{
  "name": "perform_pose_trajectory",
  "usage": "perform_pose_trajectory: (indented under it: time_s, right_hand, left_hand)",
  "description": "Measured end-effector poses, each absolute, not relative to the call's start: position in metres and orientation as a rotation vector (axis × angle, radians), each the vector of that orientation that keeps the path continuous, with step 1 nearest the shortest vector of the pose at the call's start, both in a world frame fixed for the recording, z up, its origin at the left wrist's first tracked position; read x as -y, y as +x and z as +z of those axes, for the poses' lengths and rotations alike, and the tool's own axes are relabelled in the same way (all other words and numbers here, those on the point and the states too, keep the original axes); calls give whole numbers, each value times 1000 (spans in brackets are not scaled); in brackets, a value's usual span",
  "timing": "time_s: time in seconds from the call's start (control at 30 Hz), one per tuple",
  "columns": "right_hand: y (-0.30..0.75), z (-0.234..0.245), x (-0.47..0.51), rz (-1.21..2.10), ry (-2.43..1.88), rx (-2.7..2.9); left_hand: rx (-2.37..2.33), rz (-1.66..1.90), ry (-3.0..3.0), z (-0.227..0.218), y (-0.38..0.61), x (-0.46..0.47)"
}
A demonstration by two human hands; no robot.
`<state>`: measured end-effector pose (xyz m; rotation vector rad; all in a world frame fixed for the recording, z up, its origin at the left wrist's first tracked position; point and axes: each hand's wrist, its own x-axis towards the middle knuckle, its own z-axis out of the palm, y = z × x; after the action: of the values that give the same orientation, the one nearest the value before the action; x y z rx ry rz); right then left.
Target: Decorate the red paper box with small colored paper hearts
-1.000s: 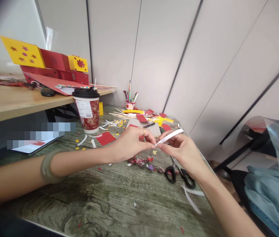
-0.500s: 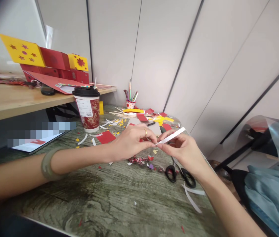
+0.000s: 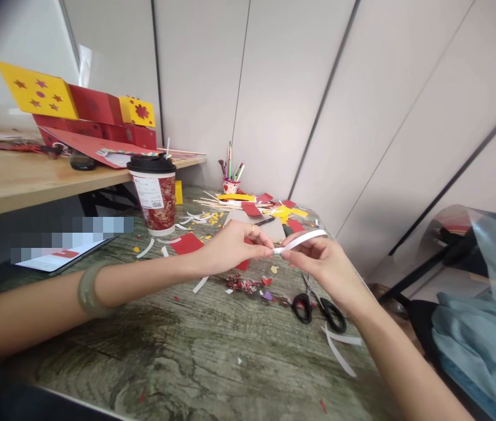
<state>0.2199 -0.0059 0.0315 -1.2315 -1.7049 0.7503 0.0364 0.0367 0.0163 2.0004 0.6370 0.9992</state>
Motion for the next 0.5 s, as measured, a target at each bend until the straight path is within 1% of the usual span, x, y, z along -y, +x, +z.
perform_pose_trajectory:
  time_s: [0.37,0.5]
  right_hand:
    - [215,33,7,617,-1232,1703]
    - [215,33,7,625,-1214,1711]
  left_hand:
    - [-629,1004,1786,17,38,-33]
    - [-642,981,1725,18,39,-33]
